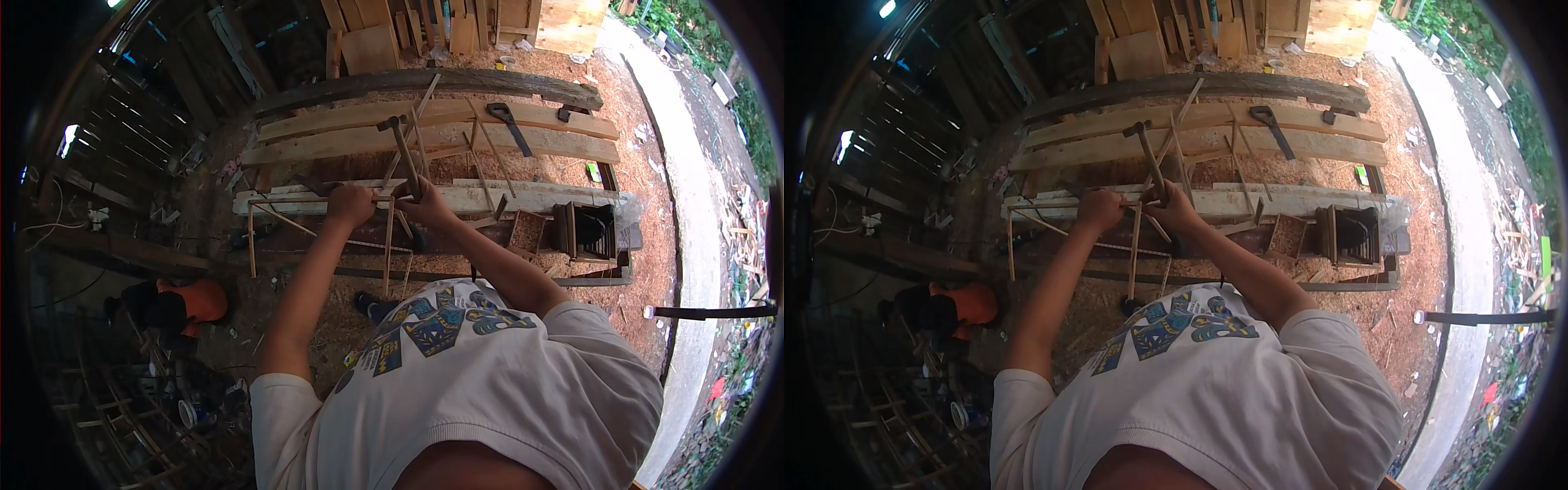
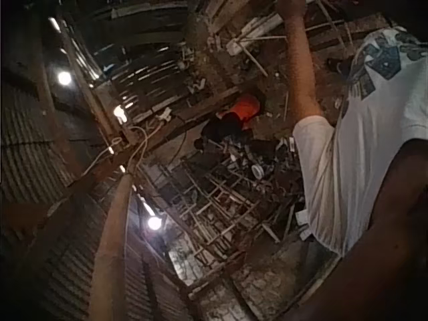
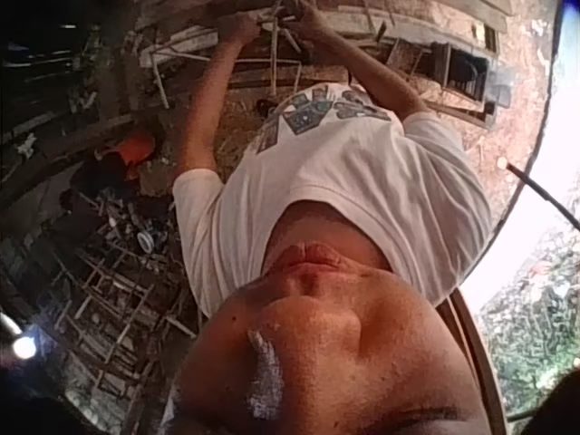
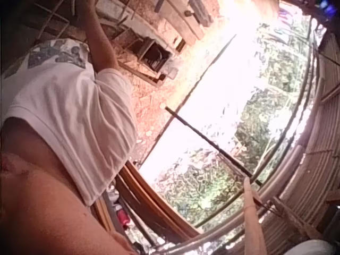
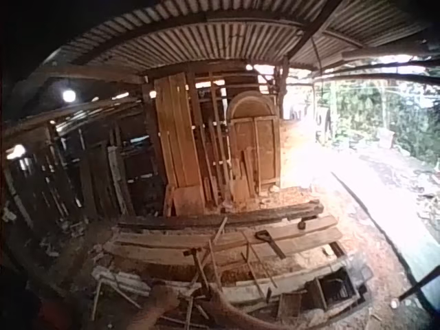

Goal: The person assembles a thin bamboo frame by fitting together wooden strips and securing the joints using a hammer and small nails.

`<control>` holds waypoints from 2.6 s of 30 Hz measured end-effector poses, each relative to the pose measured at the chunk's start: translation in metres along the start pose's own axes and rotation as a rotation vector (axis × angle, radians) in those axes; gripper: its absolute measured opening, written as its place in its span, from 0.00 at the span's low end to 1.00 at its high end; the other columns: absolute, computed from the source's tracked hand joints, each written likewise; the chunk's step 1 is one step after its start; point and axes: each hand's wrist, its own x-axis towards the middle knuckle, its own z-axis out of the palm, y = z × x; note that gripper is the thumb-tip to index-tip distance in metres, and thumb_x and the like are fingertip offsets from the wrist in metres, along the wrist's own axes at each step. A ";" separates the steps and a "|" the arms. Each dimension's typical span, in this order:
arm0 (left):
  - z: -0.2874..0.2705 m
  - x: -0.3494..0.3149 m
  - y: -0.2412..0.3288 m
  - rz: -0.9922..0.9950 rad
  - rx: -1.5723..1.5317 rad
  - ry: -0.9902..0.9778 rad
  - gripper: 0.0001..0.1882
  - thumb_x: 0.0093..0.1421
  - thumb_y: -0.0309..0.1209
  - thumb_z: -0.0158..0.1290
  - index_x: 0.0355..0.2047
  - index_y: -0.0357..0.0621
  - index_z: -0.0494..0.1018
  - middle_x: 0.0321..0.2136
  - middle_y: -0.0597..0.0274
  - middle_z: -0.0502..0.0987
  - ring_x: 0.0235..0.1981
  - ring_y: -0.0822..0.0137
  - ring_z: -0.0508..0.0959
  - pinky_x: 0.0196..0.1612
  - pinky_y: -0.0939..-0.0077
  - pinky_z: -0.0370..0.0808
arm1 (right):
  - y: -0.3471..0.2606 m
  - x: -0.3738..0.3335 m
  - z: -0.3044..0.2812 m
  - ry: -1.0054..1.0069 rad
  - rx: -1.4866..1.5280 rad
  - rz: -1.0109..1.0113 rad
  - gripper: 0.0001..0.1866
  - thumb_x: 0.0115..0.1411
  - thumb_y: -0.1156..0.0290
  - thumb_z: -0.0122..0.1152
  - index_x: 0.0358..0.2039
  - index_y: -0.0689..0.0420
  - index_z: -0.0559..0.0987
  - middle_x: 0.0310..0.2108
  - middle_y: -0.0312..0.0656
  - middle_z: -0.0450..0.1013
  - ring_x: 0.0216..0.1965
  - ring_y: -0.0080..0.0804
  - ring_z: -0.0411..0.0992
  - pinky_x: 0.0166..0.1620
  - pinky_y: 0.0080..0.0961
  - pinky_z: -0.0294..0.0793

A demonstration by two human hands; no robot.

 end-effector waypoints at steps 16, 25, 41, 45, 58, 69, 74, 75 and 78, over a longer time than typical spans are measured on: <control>0.005 -0.004 -0.001 0.025 -0.004 0.029 0.25 0.72 0.44 0.47 0.24 0.42 0.83 0.24 0.47 0.82 0.29 0.46 0.84 0.35 0.48 0.81 | 0.016 -0.004 0.011 0.147 -0.324 -0.226 0.17 0.54 0.77 0.72 0.43 0.60 0.75 0.38 0.46 0.81 0.43 0.40 0.83 0.46 0.36 0.81; 0.000 -0.008 0.004 -0.006 0.029 0.011 0.26 0.72 0.45 0.46 0.25 0.42 0.83 0.26 0.47 0.83 0.31 0.45 0.85 0.37 0.48 0.81 | 0.019 -0.007 0.010 0.130 -0.441 -0.293 0.18 0.53 0.74 0.73 0.41 0.60 0.74 0.38 0.49 0.81 0.45 0.50 0.81 0.48 0.40 0.78; -0.003 -0.010 0.010 -0.043 0.080 -0.046 0.24 0.73 0.44 0.46 0.30 0.45 0.85 0.26 0.48 0.83 0.31 0.44 0.84 0.38 0.48 0.81 | 0.012 -0.018 0.015 0.171 -0.467 -0.314 0.17 0.55 0.73 0.71 0.40 0.59 0.71 0.38 0.52 0.80 0.45 0.56 0.79 0.47 0.45 0.77; 0.004 -0.010 0.004 -0.033 0.073 -0.012 0.24 0.73 0.43 0.46 0.28 0.44 0.84 0.25 0.48 0.83 0.31 0.44 0.84 0.38 0.48 0.81 | 0.011 -0.019 0.019 0.199 -0.426 -0.331 0.15 0.54 0.74 0.71 0.38 0.59 0.73 0.35 0.49 0.79 0.41 0.52 0.80 0.45 0.41 0.78; 0.002 -0.007 0.008 0.001 0.080 0.008 0.23 0.71 0.43 0.47 0.26 0.44 0.84 0.24 0.47 0.82 0.29 0.45 0.84 0.36 0.48 0.81 | 0.018 -0.020 0.015 0.211 -0.457 -0.362 0.16 0.55 0.75 0.72 0.40 0.61 0.73 0.37 0.50 0.80 0.43 0.50 0.81 0.47 0.40 0.79; 0.003 -0.006 0.005 0.000 0.032 -0.030 0.25 0.72 0.44 0.46 0.26 0.42 0.84 0.26 0.47 0.83 0.31 0.46 0.85 0.36 0.49 0.81 | 0.014 -0.019 0.017 0.219 -0.472 -0.279 0.14 0.56 0.74 0.70 0.40 0.60 0.75 0.39 0.53 0.79 0.45 0.54 0.79 0.47 0.43 0.77; 0.003 -0.004 0.006 0.003 0.040 -0.037 0.24 0.72 0.44 0.46 0.27 0.42 0.83 0.27 0.47 0.83 0.31 0.45 0.85 0.37 0.50 0.81 | 0.010 -0.018 0.014 0.220 -0.442 -0.291 0.14 0.56 0.73 0.70 0.39 0.60 0.75 0.36 0.52 0.80 0.43 0.55 0.80 0.45 0.43 0.77; 0.003 -0.004 0.005 0.014 0.043 -0.045 0.24 0.72 0.44 0.46 0.27 0.42 0.83 0.27 0.47 0.83 0.32 0.45 0.85 0.37 0.50 0.81 | 0.010 -0.018 0.014 0.215 -0.439 -0.302 0.13 0.56 0.73 0.70 0.39 0.60 0.75 0.35 0.51 0.80 0.43 0.55 0.80 0.45 0.43 0.77; 0.005 -0.004 0.004 0.022 0.049 -0.056 0.24 0.72 0.44 0.46 0.28 0.42 0.83 0.27 0.46 0.83 0.32 0.45 0.85 0.38 0.49 0.81 | 0.005 -0.020 0.015 0.211 -0.436 -0.273 0.14 0.56 0.72 0.70 0.39 0.60 0.75 0.36 0.51 0.80 0.44 0.54 0.80 0.45 0.43 0.77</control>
